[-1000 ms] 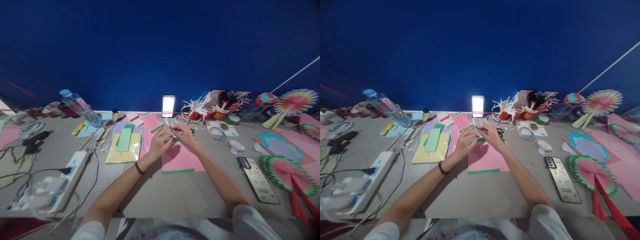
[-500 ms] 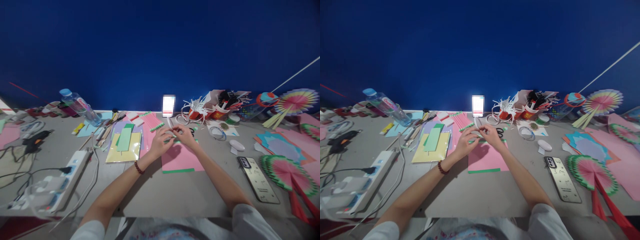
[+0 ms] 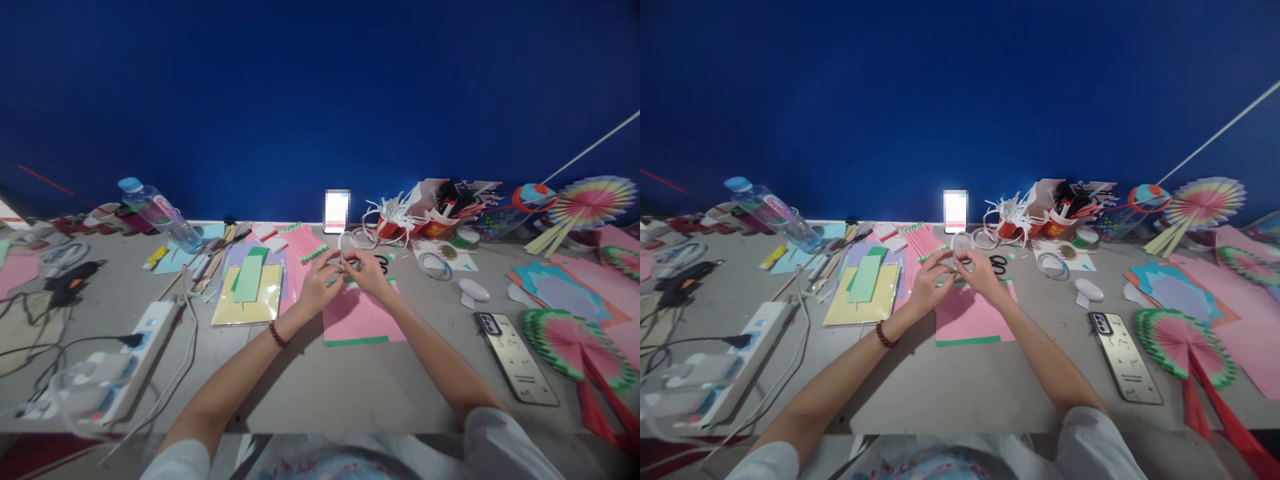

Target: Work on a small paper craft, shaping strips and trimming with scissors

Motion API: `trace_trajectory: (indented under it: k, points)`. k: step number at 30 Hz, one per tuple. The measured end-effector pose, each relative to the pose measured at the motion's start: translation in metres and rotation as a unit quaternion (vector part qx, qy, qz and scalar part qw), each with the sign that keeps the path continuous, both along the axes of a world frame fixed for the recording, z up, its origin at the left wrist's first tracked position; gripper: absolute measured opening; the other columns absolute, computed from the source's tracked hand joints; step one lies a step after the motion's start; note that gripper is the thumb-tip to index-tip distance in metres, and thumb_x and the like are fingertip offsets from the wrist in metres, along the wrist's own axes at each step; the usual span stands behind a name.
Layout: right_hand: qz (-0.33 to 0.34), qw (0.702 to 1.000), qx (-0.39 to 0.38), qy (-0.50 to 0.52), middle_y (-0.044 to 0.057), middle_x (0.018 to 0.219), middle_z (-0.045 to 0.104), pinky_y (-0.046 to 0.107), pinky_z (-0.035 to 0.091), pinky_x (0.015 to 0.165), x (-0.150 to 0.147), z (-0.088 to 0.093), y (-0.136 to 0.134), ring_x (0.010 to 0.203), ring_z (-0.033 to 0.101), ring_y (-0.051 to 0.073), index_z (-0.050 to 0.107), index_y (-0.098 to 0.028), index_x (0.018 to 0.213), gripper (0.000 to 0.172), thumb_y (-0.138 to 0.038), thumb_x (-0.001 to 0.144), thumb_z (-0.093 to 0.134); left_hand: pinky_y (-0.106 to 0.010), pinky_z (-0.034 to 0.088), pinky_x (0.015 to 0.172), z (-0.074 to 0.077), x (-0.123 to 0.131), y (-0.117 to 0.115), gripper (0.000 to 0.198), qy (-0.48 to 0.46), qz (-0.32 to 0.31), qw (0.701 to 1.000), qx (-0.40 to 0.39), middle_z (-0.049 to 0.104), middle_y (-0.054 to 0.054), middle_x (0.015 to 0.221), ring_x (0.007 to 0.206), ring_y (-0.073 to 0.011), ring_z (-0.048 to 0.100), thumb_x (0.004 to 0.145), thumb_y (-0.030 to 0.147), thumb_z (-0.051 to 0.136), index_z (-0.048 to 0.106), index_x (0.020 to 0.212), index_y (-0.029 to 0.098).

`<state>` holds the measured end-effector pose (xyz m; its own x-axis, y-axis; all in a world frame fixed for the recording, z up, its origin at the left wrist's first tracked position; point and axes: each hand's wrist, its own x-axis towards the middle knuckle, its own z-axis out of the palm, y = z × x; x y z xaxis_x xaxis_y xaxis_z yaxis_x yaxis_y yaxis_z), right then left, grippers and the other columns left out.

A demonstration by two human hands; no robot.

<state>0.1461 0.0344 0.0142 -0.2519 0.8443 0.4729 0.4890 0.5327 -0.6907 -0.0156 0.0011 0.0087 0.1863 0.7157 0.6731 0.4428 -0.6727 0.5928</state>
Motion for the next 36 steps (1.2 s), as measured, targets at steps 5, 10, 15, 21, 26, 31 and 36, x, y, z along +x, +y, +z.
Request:
trace_trajectory:
  k: [5, 10, 15, 21, 26, 31, 36]
  points:
    - [0.020, 1.000, -0.001, 0.014, 0.003, 0.073, 0.064, 0.030, 0.048, 0.069, -0.001, 0.002, -0.001, 0.069, 0.060, 0.018, 0.058, -0.020, 0.078, 0.007, -0.025, 0.080, 0.053, -0.042, 0.048, 0.100, -0.003, 0.001, 0.001, 0.009, -0.010, -0.001, 1.000, 0.017, 0.058, -0.013, 0.124, 0.113, -0.0222, 0.058, 0.084, 0.017, 0.057, 0.066, 0.083, 0.017]
    - [0.021, 1.000, -0.012, 0.016, 0.004, 0.074, 0.065, 0.031, 0.048, 0.069, -0.001, 0.004, -0.003, 0.069, 0.060, 0.018, 0.058, -0.020, 0.077, 0.007, -0.024, 0.080, 0.053, -0.042, 0.051, 0.096, 0.001, 0.001, 0.000, 0.006, -0.010, -0.005, 1.000, 0.025, 0.058, -0.012, 0.120, 0.109, -0.0209, 0.060, 0.083, 0.017, 0.059, 0.064, 0.081, 0.017]
    - [0.025, 0.999, -0.022, 0.016, 0.004, 0.074, 0.065, 0.031, 0.047, 0.069, -0.002, 0.002, -0.003, 0.070, 0.060, 0.018, 0.058, -0.020, 0.077, 0.007, -0.024, 0.080, 0.053, -0.039, 0.052, 0.094, 0.004, -0.001, 0.000, 0.007, 0.013, -0.008, 1.000, 0.016, 0.058, -0.011, 0.116, 0.107, -0.0202, 0.060, 0.083, 0.017, 0.060, 0.065, 0.077, 0.017]
    - [0.022, 0.999, -0.023, 0.019, 0.004, 0.074, 0.066, 0.030, 0.046, 0.068, -0.001, -0.001, -0.001, 0.069, 0.059, 0.018, 0.059, -0.021, 0.077, 0.008, -0.025, 0.080, 0.053, -0.039, 0.053, 0.092, -0.001, 0.000, 0.000, 0.006, -0.001, -0.010, 1.000, 0.016, 0.056, -0.011, 0.109, 0.106, -0.0208, 0.058, 0.081, 0.015, 0.061, 0.065, 0.077, 0.017]
    - [0.022, 0.999, -0.030, 0.013, 0.004, 0.074, 0.066, 0.030, 0.046, 0.069, 0.001, 0.001, -0.001, 0.069, 0.060, 0.018, 0.060, -0.020, 0.079, 0.008, -0.026, 0.080, 0.054, -0.041, 0.053, 0.094, -0.005, 0.001, -0.002, 0.007, -0.030, -0.037, 0.999, -0.018, 0.043, -0.014, 0.137, 0.117, -0.0249, 0.057, 0.084, 0.016, 0.058, 0.064, 0.079, 0.015]
    - [0.008, 1.000, -0.019, 0.015, 0.005, 0.074, 0.066, 0.030, 0.046, 0.069, 0.001, -0.002, 0.002, 0.070, 0.061, 0.018, 0.061, -0.018, 0.080, 0.011, -0.026, 0.080, 0.054, -0.041, 0.050, 0.097, -0.003, 0.001, -0.002, 0.010, 0.007, -0.024, 1.000, -0.013, 0.053, -0.015, 0.132, 0.117, -0.0242, 0.057, 0.085, 0.016, 0.056, 0.066, 0.081, 0.016]
    - [-0.015, 0.999, -0.029, 0.039, 0.006, 0.078, 0.068, 0.031, 0.049, 0.071, 0.003, -0.010, 0.006, 0.071, 0.063, 0.018, 0.062, -0.017, 0.085, 0.014, -0.029, 0.081, 0.054, -0.040, 0.049, 0.097, -0.001, 0.003, -0.002, 0.010, 0.009, 0.008, 1.000, -0.007, 0.064, -0.012, 0.115, 0.114, -0.0226, 0.058, 0.083, 0.018, 0.058, 0.067, 0.080, 0.017]
